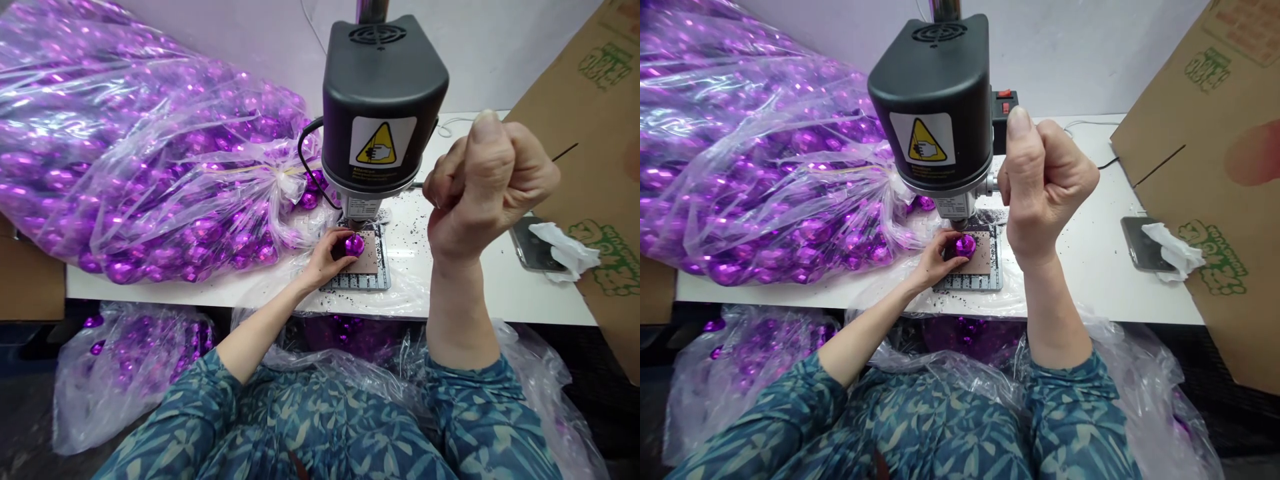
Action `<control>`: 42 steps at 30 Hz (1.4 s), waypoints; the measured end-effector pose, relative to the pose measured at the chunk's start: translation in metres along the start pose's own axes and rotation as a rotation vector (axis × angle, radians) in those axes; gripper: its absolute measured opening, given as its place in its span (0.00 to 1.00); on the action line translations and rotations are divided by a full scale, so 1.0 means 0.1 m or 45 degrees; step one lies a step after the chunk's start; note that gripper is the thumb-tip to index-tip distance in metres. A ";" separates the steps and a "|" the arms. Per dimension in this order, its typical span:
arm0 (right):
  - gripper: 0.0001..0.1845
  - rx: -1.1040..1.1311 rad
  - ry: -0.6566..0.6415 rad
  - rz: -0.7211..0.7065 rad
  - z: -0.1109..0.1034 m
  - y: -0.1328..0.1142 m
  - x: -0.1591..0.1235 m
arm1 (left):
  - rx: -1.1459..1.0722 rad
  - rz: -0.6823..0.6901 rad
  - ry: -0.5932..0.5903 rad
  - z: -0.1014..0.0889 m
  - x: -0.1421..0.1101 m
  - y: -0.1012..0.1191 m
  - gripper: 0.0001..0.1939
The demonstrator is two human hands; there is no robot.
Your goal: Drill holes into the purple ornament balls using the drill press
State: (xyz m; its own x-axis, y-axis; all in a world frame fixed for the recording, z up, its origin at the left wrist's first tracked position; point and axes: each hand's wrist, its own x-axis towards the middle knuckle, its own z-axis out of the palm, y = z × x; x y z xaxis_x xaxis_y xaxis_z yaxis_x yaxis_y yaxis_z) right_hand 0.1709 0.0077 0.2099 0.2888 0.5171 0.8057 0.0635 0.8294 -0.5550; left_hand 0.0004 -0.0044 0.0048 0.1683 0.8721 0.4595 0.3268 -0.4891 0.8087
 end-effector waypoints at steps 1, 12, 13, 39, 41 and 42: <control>0.32 0.017 0.000 0.003 0.00 0.00 0.00 | 0.006 -0.019 -0.006 0.02 0.00 0.01 0.26; 0.33 0.026 0.045 0.008 -0.04 0.01 -0.12 | -0.123 -0.136 0.032 0.11 -0.06 -0.01 0.30; 0.34 0.031 0.060 0.009 -0.05 0.01 -0.16 | -0.129 -0.139 0.037 0.12 -0.07 -0.01 0.30; 0.29 0.116 0.033 -0.566 -0.19 0.45 -0.43 | -0.085 -0.131 0.087 0.13 -0.08 -0.05 0.30; 0.28 0.119 0.013 -0.578 -0.19 0.46 -0.43 | -0.060 -0.126 0.093 0.13 -0.08 -0.05 0.30; 0.28 0.133 0.002 -0.589 -0.20 0.46 -0.44 | -0.054 -0.124 0.095 0.13 -0.08 -0.04 0.30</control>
State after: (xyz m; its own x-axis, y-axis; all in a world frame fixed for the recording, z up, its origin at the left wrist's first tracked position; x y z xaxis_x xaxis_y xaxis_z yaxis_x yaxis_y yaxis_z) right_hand 0.1803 0.0190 0.1450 0.2540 0.0881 0.9632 0.0896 0.9894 -0.1141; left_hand 0.0096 -0.0091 -0.0071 0.0677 0.9128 0.4028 0.2980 -0.4038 0.8649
